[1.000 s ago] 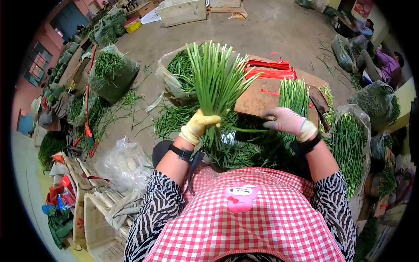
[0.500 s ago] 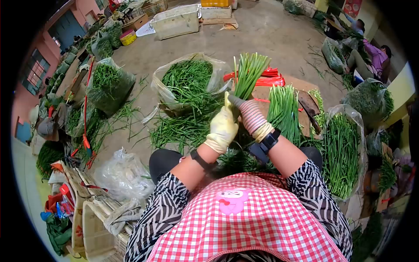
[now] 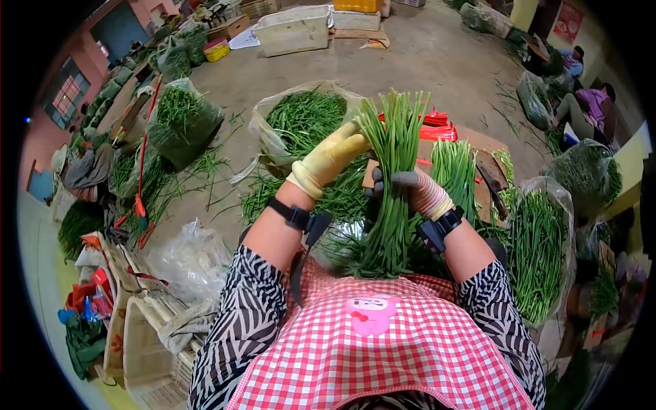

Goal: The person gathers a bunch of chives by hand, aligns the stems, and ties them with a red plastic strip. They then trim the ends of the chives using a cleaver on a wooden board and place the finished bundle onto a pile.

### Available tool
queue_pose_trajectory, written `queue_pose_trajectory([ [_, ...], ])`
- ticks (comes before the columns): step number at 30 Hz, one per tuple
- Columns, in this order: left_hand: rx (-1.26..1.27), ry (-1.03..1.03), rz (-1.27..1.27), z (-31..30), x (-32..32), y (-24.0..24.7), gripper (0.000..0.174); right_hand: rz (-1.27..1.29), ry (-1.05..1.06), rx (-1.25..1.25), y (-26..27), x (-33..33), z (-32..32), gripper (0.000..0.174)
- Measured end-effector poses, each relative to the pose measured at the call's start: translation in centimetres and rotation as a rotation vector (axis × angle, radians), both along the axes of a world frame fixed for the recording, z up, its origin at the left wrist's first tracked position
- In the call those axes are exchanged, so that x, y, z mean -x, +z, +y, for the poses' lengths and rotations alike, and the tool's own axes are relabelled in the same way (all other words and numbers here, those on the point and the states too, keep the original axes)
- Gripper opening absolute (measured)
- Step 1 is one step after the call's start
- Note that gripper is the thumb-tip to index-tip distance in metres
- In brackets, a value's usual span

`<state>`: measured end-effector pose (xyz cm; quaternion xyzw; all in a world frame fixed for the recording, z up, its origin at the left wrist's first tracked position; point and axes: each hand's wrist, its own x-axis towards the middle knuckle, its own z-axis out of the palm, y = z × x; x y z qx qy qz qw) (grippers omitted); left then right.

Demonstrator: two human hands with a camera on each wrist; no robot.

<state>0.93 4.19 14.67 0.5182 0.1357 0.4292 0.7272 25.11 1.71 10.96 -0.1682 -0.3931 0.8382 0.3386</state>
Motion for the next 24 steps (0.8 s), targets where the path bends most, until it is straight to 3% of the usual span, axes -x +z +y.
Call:
queue_pose_trajectory([
  [2,0.056,0.042,-0.044,1.6,-0.6,-2.3,0.073,0.028,0.086,0.046,-0.3,1.2,-0.5,0.079],
  [3,-0.040,0.015,0.121,0.7,0.5,-1.6,0.071,-0.002,0.090,0.056,-0.3,1.6,-0.9,0.078],
  [4,0.067,-0.075,0.145,1.1,1.6,-2.3,0.070,-0.013,0.097,0.049,-0.1,1.9,-1.1,0.077],
  [6,0.089,0.082,0.066,0.4,0.4,-2.1,0.072,-0.037,0.107,0.038,0.6,2.1,-1.5,0.074],
  [9,-0.167,0.720,0.126,-1.2,-0.9,-0.5,0.078,-0.163,-0.035,-0.024,0.7,2.1,-1.2,0.059],
  [10,-0.134,0.938,0.017,-1.9,-1.7,0.1,0.072,-0.200,-0.069,-0.046,0.5,2.1,-0.9,0.056],
  [11,-0.232,1.063,0.157,-1.9,-1.1,-0.5,0.059,-0.164,-0.105,-0.049,0.1,2.3,-0.8,0.047],
  [13,-0.508,1.255,0.515,-3.1,-0.4,0.9,0.029,-0.224,-0.114,-0.082,-0.6,2.2,-0.2,0.045],
  [14,-0.420,1.133,0.516,-3.4,-0.7,1.5,0.022,-0.255,-0.117,-0.100,-1.0,2.1,0.0,0.045],
  [17,-0.439,1.120,0.808,-2.4,-1.2,1.7,0.022,-0.324,-0.158,-0.178,-0.7,2.7,-0.4,0.045],
  [24,-0.322,0.989,0.802,-1.3,0.1,2.1,0.024,-0.440,-0.182,-0.290,-1.1,2.2,-0.4,0.040],
])
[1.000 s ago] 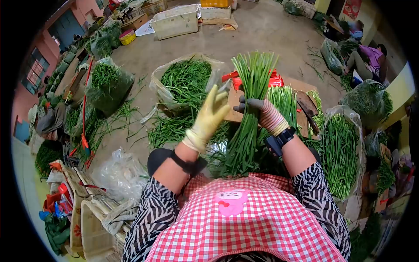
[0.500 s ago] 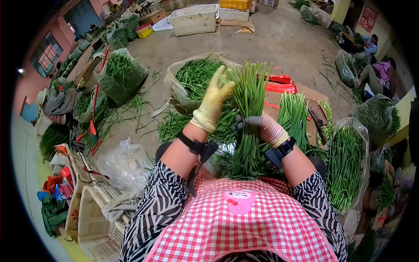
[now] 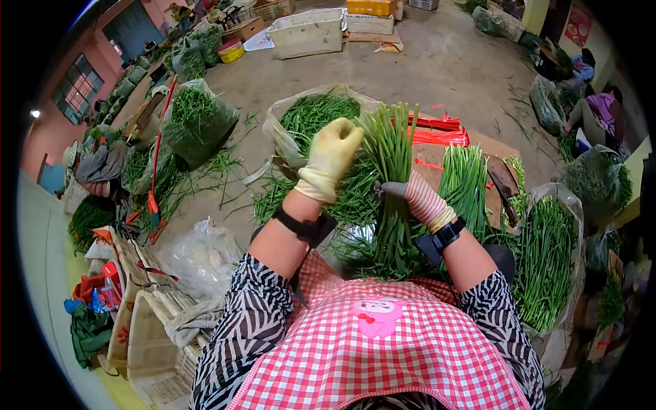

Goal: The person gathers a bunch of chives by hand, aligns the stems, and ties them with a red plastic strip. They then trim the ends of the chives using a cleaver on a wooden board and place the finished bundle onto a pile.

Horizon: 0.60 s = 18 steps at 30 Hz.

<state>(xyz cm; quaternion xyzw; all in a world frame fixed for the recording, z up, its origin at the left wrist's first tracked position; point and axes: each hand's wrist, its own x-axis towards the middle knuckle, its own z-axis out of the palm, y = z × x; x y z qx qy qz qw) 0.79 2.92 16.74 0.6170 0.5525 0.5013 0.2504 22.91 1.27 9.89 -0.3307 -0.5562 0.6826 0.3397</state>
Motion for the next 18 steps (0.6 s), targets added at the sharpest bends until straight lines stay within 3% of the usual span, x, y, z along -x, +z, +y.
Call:
queue_pose_trajectory([
  [3,-0.009,-0.057,-0.176,1.3,1.7,0.2,0.023,-0.154,0.019,-0.127,-0.8,-0.5,1.0,0.036],
  [4,-0.042,-0.090,-0.245,2.0,2.8,0.4,0.024,-0.099,0.011,-0.057,-0.6,-0.7,0.7,0.035],
  [5,-0.053,-0.072,-0.140,2.5,4.6,0.8,0.021,-0.045,0.002,0.012,-0.5,-1.1,0.3,0.035],
  [7,-0.017,-0.096,-0.283,2.4,7.4,2.3,0.017,0.091,-0.023,0.147,-1.1,-1.7,0.2,0.031],
  [8,-0.155,-0.110,-0.073,2.2,8.7,3.0,0.021,0.143,-0.030,0.162,-1.0,-1.9,0.2,0.031],
  [11,0.520,-0.241,0.084,0.2,9.1,3.5,0.026,0.253,-0.056,0.181,0.8,-2.5,-0.3,0.031],
  [12,0.679,-0.299,0.232,0.1,8.6,2.9,0.040,0.244,-0.056,0.187,0.7,-2.6,-0.2,0.031],
  [14,0.319,-0.360,0.423,-0.3,7.3,-1.3,0.078,0.228,-0.046,0.199,0.3,-2.5,0.3,0.032],
  [16,0.471,-0.504,-0.109,0.2,4.2,-1.9,0.100,-0.091,-0.032,0.038,-0.4,-1.7,1.6,0.041],
  [17,0.305,-0.673,-0.319,1.0,2.7,-3.2,0.094,-0.293,-0.035,-0.109,-0.2,-0.9,1.8,0.044],
  [18,0.318,-0.709,-0.523,-0.1,0.8,-1.8,0.089,-0.495,-0.041,-0.259,-0.1,0.0,2.1,0.047],
])
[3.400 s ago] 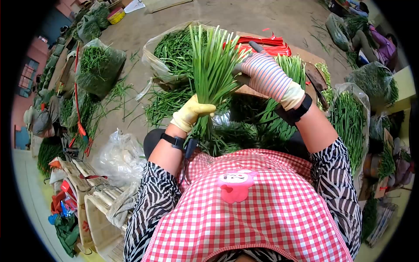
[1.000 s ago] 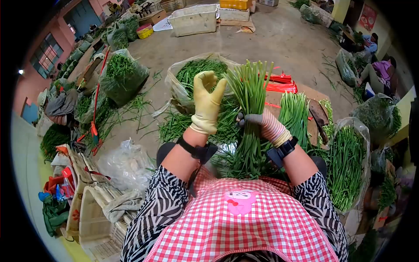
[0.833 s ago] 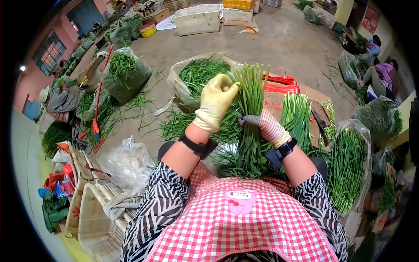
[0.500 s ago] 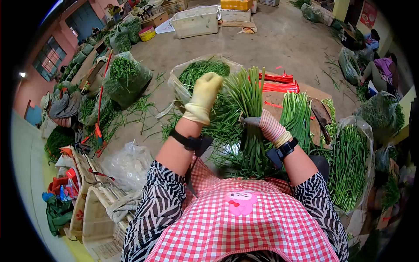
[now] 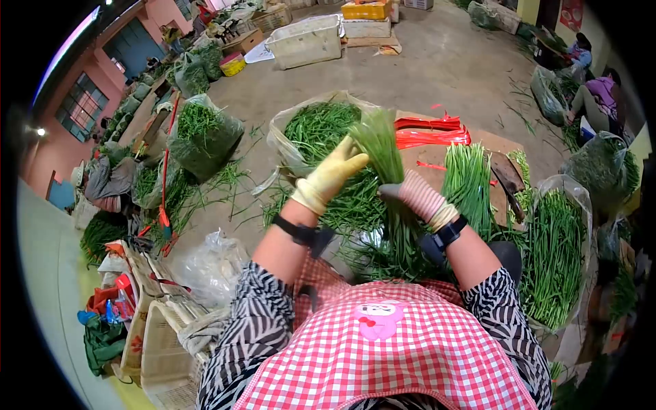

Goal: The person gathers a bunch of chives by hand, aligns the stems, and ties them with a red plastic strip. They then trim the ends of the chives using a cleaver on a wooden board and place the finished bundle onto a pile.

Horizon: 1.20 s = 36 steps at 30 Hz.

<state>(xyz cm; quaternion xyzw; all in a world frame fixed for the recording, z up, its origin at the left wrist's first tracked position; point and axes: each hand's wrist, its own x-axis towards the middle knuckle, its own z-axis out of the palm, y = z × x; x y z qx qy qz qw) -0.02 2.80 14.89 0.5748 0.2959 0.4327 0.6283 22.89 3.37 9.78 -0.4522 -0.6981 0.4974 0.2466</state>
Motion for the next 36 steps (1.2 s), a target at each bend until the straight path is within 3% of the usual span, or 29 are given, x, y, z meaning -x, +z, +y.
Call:
queue_pose_trajectory([
  [2,-0.071,0.054,-0.183,1.3,-1.6,-3.0,0.083,0.025,-0.159,-0.310,-1.5,2.1,-0.8,0.066],
  [5,-0.067,0.221,-0.165,0.6,-3.5,-2.6,0.072,-0.269,-0.284,-0.238,3.8,3.4,-3.3,0.078],
  [6,-0.047,0.256,-0.159,0.3,-3.8,-1.9,0.066,-0.357,-0.299,-0.305,3.0,3.5,-3.0,0.076],
  [8,0.106,0.412,-0.426,0.2,-4.9,-0.5,0.051,-0.532,-0.317,-0.438,0.7,4.2,-2.4,0.071],
  [10,0.309,0.283,-0.455,1.4,-2.8,-1.3,0.038,-0.639,-0.256,-0.475,0.3,4.5,-3.1,0.044],
  [12,0.308,0.208,-0.430,1.8,-1.5,-1.5,0.030,-0.727,-0.156,-0.537,0.6,4.4,-3.9,0.050],
  [15,0.292,0.169,-0.407,1.4,-0.4,-2.0,0.026,-0.342,-0.072,-0.506,1.8,3.3,-4.6,0.059],
  [18,0.256,0.083,-0.228,0.5,0.6,-1.0,0.025,0.010,0.079,-0.370,4.5,0.4,-2.0,0.061],
  [20,0.235,-0.009,-0.071,-0.1,0.1,0.0,0.025,0.282,0.009,-0.496,7.5,-0.9,1.0,0.059],
  [22,0.228,-0.115,0.053,0.0,-0.8,0.2,0.027,0.220,0.164,-0.436,12.7,-1.2,2.9,0.057],
  [24,-0.017,-0.188,0.240,0.8,-1.8,0.0,0.028,0.031,0.277,-0.548,14.4,1.4,4.4,0.058],
  [25,-0.007,-0.175,0.257,0.2,-2.5,0.8,0.028,-0.196,0.371,-0.670,14.8,2.5,3.5,0.056],
  [26,0.003,-0.158,0.275,-0.1,-2.9,1.3,0.028,-0.494,0.818,-0.966,11.4,3.9,6.5,0.051],
  [27,0.018,-0.178,0.423,1.3,-2.5,-0.6,0.030,-0.519,0.683,-0.784,12.1,3.9,4.7,0.048],
  [28,-0.127,-0.179,0.501,1.7,-1.8,-0.6,0.023,-0.541,0.550,-0.602,12.8,3.7,3.1,0.044],
  [29,-0.027,-0.198,0.395,2.2,-1.1,-0.6,0.020,-0.423,0.762,-1.155,9.3,3.1,8.3,0.050],
  [30,0.066,-0.212,0.290,2.5,-0.2,-0.2,0.017,-0.228,0.406,-0.532,12.3,1.0,6.5,0.054],
  [31,0.093,-0.181,0.128,1.7,0.7,1.4,0.015,0.022,0.119,-0.523,12.5,-0.3,5.6,0.053],
  [32,0.158,-0.129,-0.023,2.0,2.7,1.7,0.018,0.175,0.024,-0.486,12.7,-1.9,5.4,0.053],
  [33,0.132,-0.026,-0.037,1.8,4.7,2.9,0.020,0.263,0.006,-0.407,12.5,-3.6,5.6,0.053],
  [36,0.045,0.033,-0.187,3.2,11.7,4.7,0.016,0.421,-0.067,-0.173,10.6,-8.3,5.3,0.054],
])
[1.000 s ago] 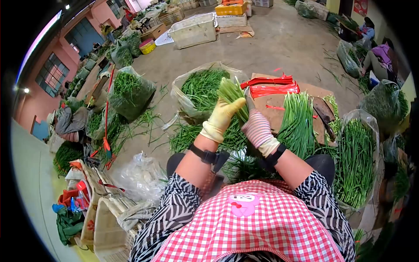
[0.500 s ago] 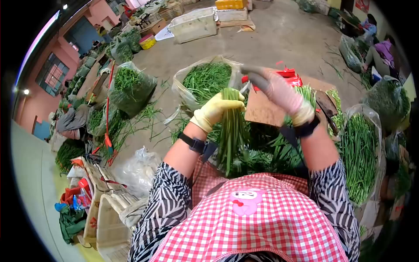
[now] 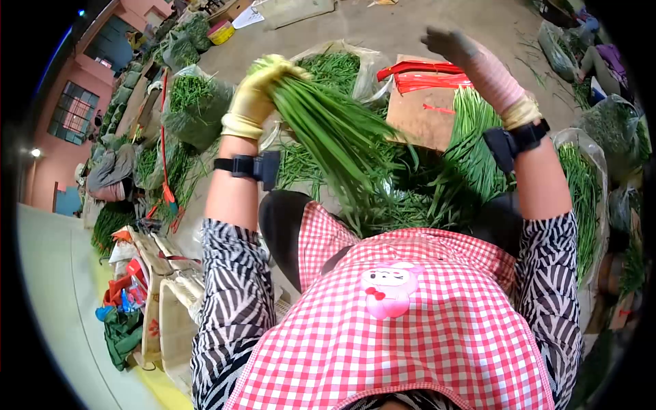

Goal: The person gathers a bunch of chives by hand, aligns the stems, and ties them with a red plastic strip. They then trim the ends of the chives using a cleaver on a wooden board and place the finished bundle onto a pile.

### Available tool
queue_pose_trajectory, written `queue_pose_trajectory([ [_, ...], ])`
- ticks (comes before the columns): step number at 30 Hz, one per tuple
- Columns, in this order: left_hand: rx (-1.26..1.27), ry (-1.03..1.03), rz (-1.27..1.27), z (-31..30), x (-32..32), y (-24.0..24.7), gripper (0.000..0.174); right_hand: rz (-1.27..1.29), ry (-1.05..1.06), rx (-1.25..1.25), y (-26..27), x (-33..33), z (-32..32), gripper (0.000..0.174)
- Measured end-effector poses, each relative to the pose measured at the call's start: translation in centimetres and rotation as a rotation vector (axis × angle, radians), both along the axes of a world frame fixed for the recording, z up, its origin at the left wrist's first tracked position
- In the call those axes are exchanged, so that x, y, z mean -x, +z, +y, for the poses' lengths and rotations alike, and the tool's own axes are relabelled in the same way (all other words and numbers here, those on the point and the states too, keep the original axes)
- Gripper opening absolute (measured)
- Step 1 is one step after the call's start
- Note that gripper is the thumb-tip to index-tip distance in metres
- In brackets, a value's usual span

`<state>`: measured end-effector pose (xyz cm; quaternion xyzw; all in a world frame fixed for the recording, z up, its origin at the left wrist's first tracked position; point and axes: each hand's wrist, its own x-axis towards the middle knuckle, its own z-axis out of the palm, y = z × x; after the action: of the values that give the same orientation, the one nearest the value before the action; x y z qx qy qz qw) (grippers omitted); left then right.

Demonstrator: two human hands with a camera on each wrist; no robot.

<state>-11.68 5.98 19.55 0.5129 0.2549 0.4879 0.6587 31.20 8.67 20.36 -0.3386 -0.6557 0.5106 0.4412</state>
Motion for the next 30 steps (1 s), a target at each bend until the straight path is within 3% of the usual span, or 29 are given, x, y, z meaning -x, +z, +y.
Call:
queue_pose_trajectory([
  [5,0.036,0.306,-0.278,-0.3,6.5,3.2,0.010,0.481,0.132,0.398,-6.6,-5.2,1.2,0.055],
  [7,0.026,0.417,-0.252,-1.4,6.7,5.0,0.009,1.475,0.394,1.111,-9.6,-7.4,3.5,0.056],
  [8,0.013,0.428,-0.280,-1.0,7.9,4.9,0.009,1.632,0.416,1.208,-10.5,-7.8,3.9,0.056],
  [9,-0.006,0.379,-0.299,-0.7,9.5,4.8,0.013,0.895,0.379,0.594,-10.0,-7.3,1.7,0.052],
  [11,-0.013,0.274,-0.358,-0.5,11.0,5.1,0.015,0.474,0.095,0.417,-7.7,-4.6,-2.4,0.040],
  [14,-0.023,0.319,-0.338,-1.0,10.9,5.4,0.014,-0.041,0.006,0.214,-5.8,-3.2,-4.9,0.034],
  [17,-0.040,0.402,-0.287,-1.9,9.5,5.8,0.012,-0.087,0.103,0.249,-4.7,0.2,-6.5,0.035],
  [18,-0.045,0.435,-0.250,-2.0,8.8,5.9,0.009,-0.126,0.136,0.173,-5.1,2.0,-6.6,0.035],
  [19,0.025,0.456,-0.312,-2.7,7.4,6.2,0.009,-0.310,0.090,-0.140,-4.6,3.8,-7.4,0.040],
  [22,0.020,0.412,-0.317,-3.0,5.8,6.6,0.006,-0.358,0.093,-0.204,-3.5,9.0,-9.0,0.061],
  [24,0.005,0.424,-0.304,-2.6,5.7,6.3,0.007,-0.444,0.000,-0.512,-4.6,11.5,-8.7,0.057],
  [26,0.060,0.437,-0.346,-2.0,5.9,5.9,0.008,-0.581,0.000,-0.518,-5.3,12.8,-7.9,0.045],
  [27,0.063,0.428,-0.357,-2.1,5.7,5.8,0.009,-0.648,0.005,-0.521,-5.1,13.3,-7.7,0.040],
  [30,0.102,0.498,-0.356,-1.2,6.8,5.7,0.013,-0.133,-0.013,0.169,-4.5,12.3,-7.5,0.026],
])
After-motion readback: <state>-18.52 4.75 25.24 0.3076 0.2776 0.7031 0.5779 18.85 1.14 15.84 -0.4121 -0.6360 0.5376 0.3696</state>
